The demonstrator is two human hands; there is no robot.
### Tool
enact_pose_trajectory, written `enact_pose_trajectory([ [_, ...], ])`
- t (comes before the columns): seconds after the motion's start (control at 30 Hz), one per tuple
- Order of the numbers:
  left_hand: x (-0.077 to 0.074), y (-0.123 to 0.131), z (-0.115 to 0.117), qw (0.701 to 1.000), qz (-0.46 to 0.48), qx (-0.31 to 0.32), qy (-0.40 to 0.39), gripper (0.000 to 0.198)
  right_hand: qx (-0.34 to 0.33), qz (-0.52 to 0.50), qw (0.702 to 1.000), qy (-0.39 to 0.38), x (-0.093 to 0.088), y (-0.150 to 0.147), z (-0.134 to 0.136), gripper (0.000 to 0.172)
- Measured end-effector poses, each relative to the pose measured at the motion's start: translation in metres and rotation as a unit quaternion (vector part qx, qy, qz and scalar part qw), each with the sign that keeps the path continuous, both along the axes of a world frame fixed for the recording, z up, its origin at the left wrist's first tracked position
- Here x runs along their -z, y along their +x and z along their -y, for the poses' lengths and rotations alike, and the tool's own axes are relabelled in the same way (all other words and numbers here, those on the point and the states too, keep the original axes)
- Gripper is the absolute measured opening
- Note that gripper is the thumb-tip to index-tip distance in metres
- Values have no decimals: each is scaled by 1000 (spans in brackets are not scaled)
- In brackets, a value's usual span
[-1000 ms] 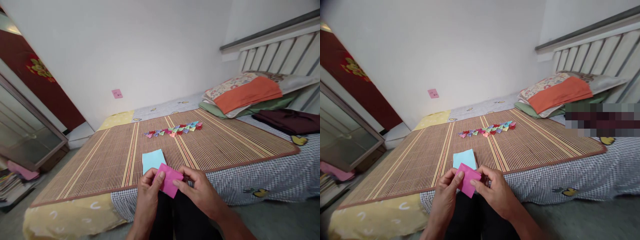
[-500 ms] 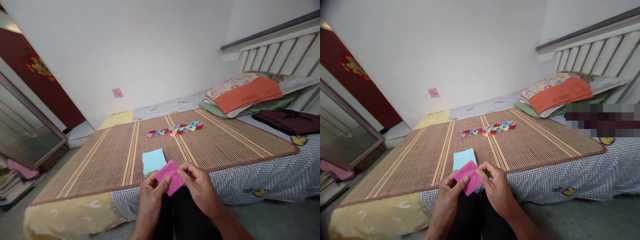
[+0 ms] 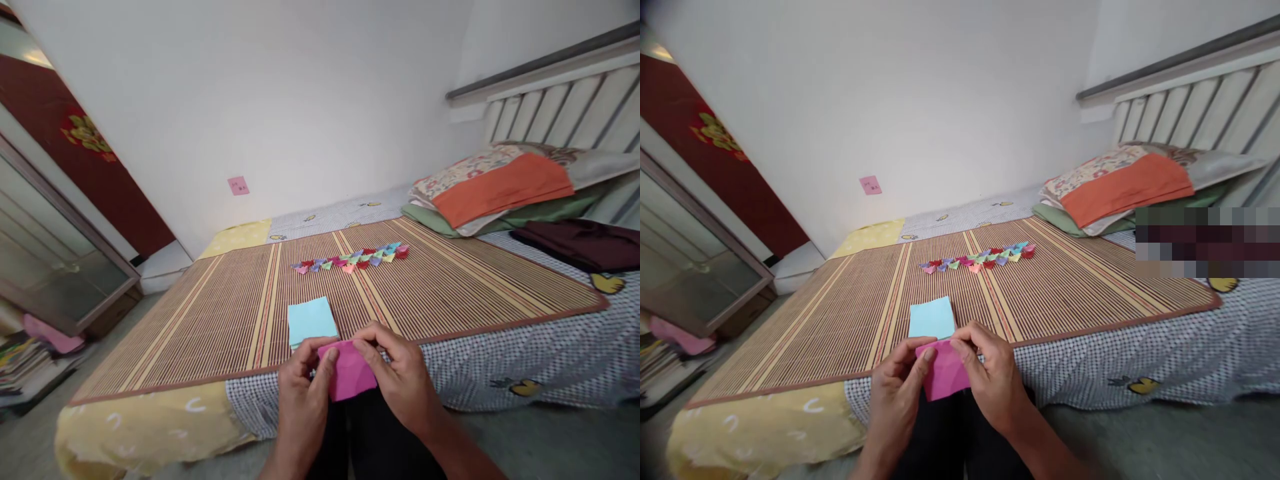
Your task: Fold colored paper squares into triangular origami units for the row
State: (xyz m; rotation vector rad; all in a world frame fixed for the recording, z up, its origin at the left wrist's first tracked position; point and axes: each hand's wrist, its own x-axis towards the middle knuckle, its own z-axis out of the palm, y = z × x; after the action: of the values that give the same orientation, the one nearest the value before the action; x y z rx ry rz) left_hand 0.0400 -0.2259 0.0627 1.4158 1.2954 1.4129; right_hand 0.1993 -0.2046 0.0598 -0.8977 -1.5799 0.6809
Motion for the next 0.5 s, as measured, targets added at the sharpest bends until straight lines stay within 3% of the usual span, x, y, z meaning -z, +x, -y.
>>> enact_pose_trajectory([
  [0.17, -4, -1, 4, 993, -93, -33, 66, 14, -1, -16, 998, -59, 3, 3, 0, 29],
  [0.4, -4, 3, 0, 990, -109, -56, 63, 35, -1, 46, 993, 110, 9, -4, 2, 10],
  [0.5, -1, 4, -1, 997, -71, -30, 33, 36, 2, 47, 997, 67, 11, -4, 0, 12],
])
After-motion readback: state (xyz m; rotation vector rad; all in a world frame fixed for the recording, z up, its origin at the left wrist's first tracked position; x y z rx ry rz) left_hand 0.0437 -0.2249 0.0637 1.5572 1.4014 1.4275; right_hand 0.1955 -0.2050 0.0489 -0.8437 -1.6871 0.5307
